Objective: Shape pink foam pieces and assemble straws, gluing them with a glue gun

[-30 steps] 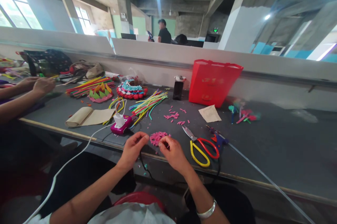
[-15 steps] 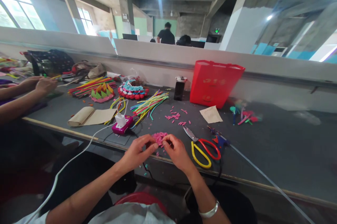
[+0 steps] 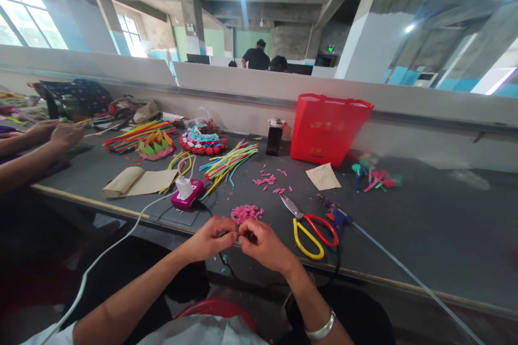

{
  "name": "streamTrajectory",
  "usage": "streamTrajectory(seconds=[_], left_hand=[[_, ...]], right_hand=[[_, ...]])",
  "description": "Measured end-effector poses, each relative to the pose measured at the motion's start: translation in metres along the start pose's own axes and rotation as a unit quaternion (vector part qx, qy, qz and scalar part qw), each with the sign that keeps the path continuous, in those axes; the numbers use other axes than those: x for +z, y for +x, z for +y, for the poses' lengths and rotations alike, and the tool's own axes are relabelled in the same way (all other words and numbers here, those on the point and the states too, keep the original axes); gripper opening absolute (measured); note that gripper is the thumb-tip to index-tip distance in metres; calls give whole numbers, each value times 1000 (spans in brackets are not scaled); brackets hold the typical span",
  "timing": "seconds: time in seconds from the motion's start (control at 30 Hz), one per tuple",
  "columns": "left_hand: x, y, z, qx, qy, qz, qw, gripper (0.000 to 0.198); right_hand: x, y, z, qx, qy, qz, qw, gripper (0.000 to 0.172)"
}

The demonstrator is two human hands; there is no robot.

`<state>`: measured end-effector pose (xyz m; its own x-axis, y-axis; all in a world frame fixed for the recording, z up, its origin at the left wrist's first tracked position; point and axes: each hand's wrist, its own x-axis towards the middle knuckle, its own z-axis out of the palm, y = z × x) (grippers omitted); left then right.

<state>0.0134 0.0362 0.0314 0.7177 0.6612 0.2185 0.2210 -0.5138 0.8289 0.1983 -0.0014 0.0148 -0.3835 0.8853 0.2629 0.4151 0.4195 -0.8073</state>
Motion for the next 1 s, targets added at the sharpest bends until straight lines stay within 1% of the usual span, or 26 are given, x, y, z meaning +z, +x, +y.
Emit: streamTrajectory(seconds=[0.07,0.13,0.2,0.27,0.3,0.33,0.4,0.43,0.47,0.5,0.57,0.6,0.67,0.73,0.83,0.9,1.0], left_hand=[[3,0,2,11,-8,20,1000,31],[5,-1,1,8,-30,42,999,30],[4,-1,-2,-2,-79,78,994,29],[0,-2,-6,-20,-143,119,982,30],[-1,-3,-7,-28,-173,133,976,31],[-2,-4,-9,-38,-198,141,969,32],[-2,-4,-12,-56,-233,139,961,34],[-1,-5,-13,-62,-245,134,958,34],[1,-5,-14,-66,-254,132,956,34],[2,-5,-15,-68,-260,132,954,34],[4,-6,-17,-64,-264,136,953,33],[5,-6,-18,-63,-260,137,954,33],[5,-7,-19,-63,-240,137,959,34],[4,-7,-18,-65,-202,126,969,36],[7,-7,-16,-55,-126,89,986,39],[10,-6,-14,-45,-86,64,993,39],[16,-4,-15,-47,-77,44,995,40]], right_hand=[[-3,1,0,-4,25,-17,1000,6],[-8,1,3,-5,38,-26,999,6],[-17,0,8,8,40,-12,999,8],[-26,-3,12,32,48,6,998,10],[-30,-5,13,47,59,-3,997,11],[-32,-7,13,64,75,-31,995,13],[-31,-10,12,86,99,-109,985,20],[-29,-11,11,86,95,-137,982,23],[-26,-11,9,75,82,-148,983,24],[-23,-11,8,56,62,-144,986,21],[-19,-9,5,21,33,-124,992,10],[-19,-8,5,16,33,-122,992,19],[-20,-6,4,32,59,-107,992,37],[-20,-5,6,54,89,-74,992,40],[-17,-3,8,60,126,-29,990,38],[-14,-1,8,52,128,-15,990,30],[-14,-1,8,48,107,-10,993,21]])
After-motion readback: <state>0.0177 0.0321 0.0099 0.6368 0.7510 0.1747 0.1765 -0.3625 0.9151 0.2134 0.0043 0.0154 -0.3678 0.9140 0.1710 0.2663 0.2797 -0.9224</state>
